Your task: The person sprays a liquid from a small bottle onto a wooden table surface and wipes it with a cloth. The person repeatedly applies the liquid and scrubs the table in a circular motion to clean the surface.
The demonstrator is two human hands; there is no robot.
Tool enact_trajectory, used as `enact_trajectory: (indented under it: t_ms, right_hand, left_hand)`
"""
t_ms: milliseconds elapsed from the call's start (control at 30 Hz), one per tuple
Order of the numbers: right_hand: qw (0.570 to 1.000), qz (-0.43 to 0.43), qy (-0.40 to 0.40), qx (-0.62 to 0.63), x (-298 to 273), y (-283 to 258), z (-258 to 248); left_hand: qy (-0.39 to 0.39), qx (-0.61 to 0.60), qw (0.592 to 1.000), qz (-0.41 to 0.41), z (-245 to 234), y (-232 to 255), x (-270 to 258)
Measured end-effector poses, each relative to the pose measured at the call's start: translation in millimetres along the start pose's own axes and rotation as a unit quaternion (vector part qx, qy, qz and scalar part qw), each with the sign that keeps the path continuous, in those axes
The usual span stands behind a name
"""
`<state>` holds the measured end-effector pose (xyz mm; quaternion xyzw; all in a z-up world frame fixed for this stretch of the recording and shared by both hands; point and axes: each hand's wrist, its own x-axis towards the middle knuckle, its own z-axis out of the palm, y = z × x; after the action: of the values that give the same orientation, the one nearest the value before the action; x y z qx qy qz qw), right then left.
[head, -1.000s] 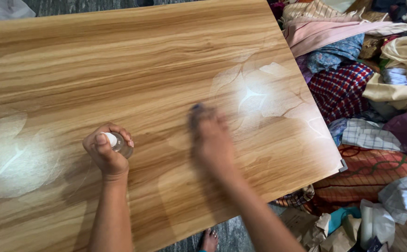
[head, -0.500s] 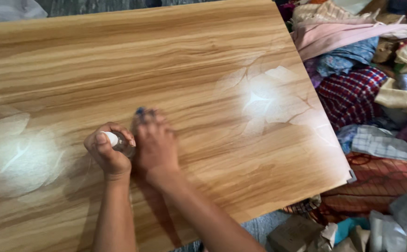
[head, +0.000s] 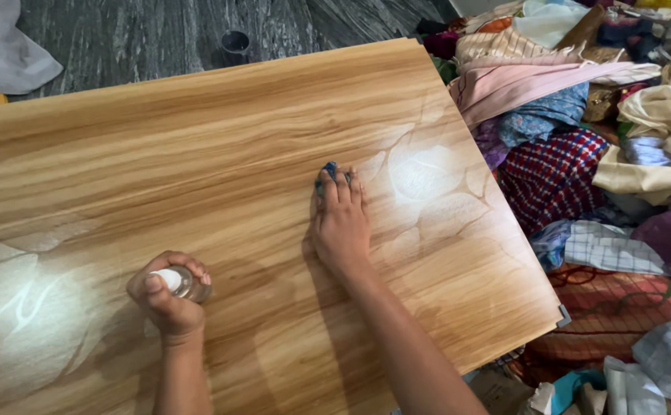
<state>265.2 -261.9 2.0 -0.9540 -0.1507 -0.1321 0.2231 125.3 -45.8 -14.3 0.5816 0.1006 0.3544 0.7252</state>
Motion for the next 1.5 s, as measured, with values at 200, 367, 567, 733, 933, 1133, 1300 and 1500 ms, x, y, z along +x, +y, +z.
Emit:
enact_trajectory:
  t_ms: [200, 367, 567, 733, 933, 1133, 1300, 1500]
  right_hand:
    - [0.993, -0.021, -0.100, -0.065, -7, -60, 36]
    - [0.985, -0.140, -0.095, 0.037, -33, -127, 53]
    - [0.972, -0.159, -0.165, 0.056, -16, -104, 30]
    - [0.993, -0.101, -0.062, 0.008, 21, -39, 15]
    - [0.999, 0.035, 0.014, -0.036, 31, -35, 30]
    - [0.975, -0.150, -0.153, -0.062, -2, -104, 58]
    - [0.968, -0.188, -0.164, 0.008, 6, -82, 43]
    - [0.999, 0.022, -0.029, -0.012, 44, -30, 16]
  left_hand:
    - [-0.019, 0.043, 0.999, -0.022, 12, 4, 17]
    - [-0.006, -0.009, 1.000, -0.016, 13, -4, 29]
    - [-0.016, 0.010, 1.000, -0.023, 12, -3, 37]
    - [-0.013, 0.009, 1.000, -0.022, 13, -3, 36]
    - [-0.012, 0.014, 1.000, -0.001, 13, -8, 35]
    - [-0.010, -0.004, 1.000, 0.001, 22, -22, 49]
    - [-0.016, -0.001, 1.000, -0.006, 26, -21, 56]
    - [-0.011, -0.004, 1.000, -0.006, 26, -24, 60]
